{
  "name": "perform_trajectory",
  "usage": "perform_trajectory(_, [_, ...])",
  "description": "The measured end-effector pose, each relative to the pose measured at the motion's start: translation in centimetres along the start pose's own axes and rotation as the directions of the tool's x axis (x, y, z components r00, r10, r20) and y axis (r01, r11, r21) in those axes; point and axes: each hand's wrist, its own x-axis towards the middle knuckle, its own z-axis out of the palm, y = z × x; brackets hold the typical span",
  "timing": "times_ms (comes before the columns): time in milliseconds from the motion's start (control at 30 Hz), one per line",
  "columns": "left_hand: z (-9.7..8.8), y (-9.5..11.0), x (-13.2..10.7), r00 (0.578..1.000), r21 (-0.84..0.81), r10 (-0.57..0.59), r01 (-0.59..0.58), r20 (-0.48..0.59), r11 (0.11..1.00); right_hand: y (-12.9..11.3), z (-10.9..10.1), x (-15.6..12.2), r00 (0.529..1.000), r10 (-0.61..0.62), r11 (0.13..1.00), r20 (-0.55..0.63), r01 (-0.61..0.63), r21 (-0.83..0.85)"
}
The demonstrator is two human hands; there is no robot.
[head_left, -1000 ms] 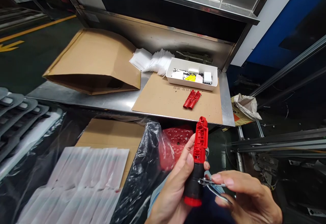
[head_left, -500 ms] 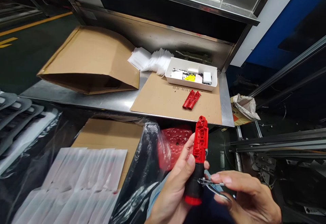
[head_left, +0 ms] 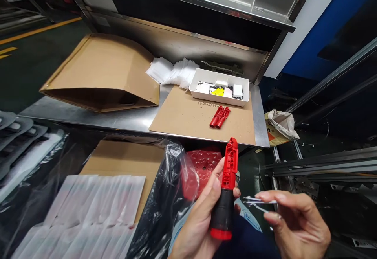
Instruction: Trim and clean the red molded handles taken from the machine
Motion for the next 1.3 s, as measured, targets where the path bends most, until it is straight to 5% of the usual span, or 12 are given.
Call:
perform_trajectory(267, [-0.1,-0.1,-0.2,0.999,-0.004,-0.037,0.037,0.029,0.999,0.1,0.2,-0.9,0.972,-0.147,0.978,0.183,0.17,-0.119])
perform_trajectory(967, [0.1,-0.9,-0.1,1.0,0.017,-0.027,0.027,-0.004,0.999,-0.1,0.2,-0.6,0.962,-0.217,0.962,0.167,0.24,-0.129])
perform_trajectory(1033, [0.2,-1.1,0.0,0.999,0.01,-0.037,0.037,-0.004,0.999,-0.1,0.3,-0.4,0.974,-0.19,0.978,0.122,0.199,-0.068])
perform_trajectory(1167, [0.2,-1.2,0.2,0.998,-0.014,-0.062,0.062,0.002,0.998,0.3,-0.7,-0.3,0.998,0.05,0.993,0.043,-0.054,0.105])
perform_trajectory(1300, [-0.1,-1.0,0.3,0.997,-0.053,-0.076,0.077,0.018,0.996,0.6,-1.2,-0.6,0.999,0.001,0.999,0.037,-0.003,0.051])
